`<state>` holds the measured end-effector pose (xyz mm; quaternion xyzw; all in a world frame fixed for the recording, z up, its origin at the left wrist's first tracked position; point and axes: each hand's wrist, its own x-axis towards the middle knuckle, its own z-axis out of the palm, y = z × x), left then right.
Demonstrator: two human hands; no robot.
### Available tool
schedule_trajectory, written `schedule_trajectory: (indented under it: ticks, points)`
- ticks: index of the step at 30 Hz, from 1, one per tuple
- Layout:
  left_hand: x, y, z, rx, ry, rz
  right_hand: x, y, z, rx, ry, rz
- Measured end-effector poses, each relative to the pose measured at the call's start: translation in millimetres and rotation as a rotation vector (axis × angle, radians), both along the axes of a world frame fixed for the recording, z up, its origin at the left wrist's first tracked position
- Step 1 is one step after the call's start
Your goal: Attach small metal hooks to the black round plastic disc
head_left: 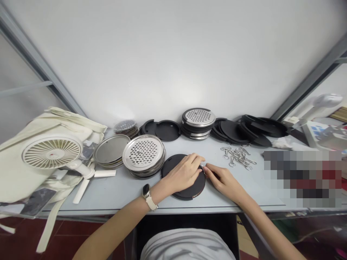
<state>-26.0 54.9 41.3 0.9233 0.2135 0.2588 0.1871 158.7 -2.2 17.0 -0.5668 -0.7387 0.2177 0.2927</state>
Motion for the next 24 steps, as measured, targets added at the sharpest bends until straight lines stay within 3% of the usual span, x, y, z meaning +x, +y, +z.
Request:
schedule_trajectory:
  ticks: [24]
  points:
    - [0.9, 0.2, 1.4, 0.028, 0.026, -0.005, 1.8, -1.2, 1.3, -0.021, 0.024, 0.001]
